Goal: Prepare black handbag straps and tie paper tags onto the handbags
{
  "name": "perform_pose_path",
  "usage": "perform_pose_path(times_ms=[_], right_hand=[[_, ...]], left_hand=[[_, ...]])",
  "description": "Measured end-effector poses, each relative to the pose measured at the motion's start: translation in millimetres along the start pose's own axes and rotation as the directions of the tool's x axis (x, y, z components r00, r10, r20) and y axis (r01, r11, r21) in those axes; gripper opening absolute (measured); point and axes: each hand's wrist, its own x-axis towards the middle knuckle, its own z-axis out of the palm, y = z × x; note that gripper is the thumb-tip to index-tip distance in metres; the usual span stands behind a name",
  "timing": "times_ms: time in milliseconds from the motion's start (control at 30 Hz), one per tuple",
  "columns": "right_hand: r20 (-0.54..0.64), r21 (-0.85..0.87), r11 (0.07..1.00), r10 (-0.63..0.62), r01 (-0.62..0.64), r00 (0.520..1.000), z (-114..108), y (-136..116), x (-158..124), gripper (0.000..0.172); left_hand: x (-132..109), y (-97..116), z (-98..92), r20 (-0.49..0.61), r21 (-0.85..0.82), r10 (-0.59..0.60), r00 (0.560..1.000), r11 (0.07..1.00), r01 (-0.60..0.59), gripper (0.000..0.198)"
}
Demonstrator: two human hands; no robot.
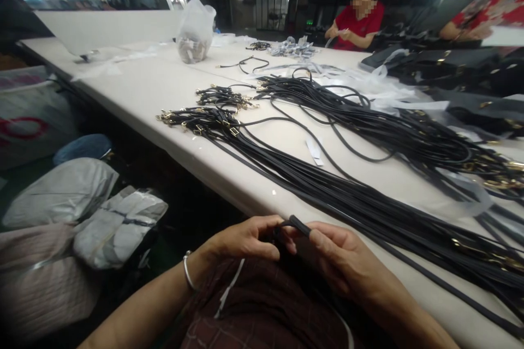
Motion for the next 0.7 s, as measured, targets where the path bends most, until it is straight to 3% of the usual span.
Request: perform_pose_path(times_ms=[167, 300, 367, 433, 567, 633, 700], right_hand=[[-0.066, -0.196, 0.98, 0.014, -0.027, 0.998, -15.1, 5.3, 1.7, 0.057], [-0.064, -0.254, 0.966, 0.037, -0.052, 0.997, -19.4, 14.2, 4.8, 0.06], [-0.061, -0.241, 0.969, 0.038, -0.052, 0.997, -16.0, 15.5, 6.0, 0.058], [-0.061, -0.261, 0.963, 0.052, -0.066, 0.997, -10.3, 15.8, 7.7, 0.058], [-0.076, -0.331, 0.937, 0.092, -0.112, 0.993, 2.6, 16.8, 13.9, 0.046], [-0.084, -0.31, 0.946, 0.069, -0.092, 0.994, 7.3, 16.4, 17.5, 0.04], [-0.08, -0.244, 0.966, 0.069, -0.087, 0.994, 9.4, 14.4, 20.0, 0.038]], left_hand=[[-0.3, -1.7, -1.6, -0.244, 0.006, -0.041, 0.969, 0.999, 0.044, 0.039], [-2.3, 10.6, -5.1, -0.379, 0.199, 0.072, 0.922, 0.98, 0.006, 0.03], [-2.3, 16.2, -4.8, -0.365, 0.345, 0.162, 0.917, 0.938, -0.029, 0.027], [-0.2, 19.6, -2.0, -0.284, 0.499, 0.239, 0.929, 0.864, -0.07, 0.025], [7.4, 16.9, 8.0, -0.07, 0.713, 0.23, 0.971, 0.692, -0.113, 0.023], [9.4, 12.6, 12.5, -0.065, 0.739, 0.243, 0.968, 0.664, -0.117, 0.024], [8.5, 9.3, 15.6, -0.112, 0.706, 0.296, 0.949, 0.696, -0.133, 0.029]])
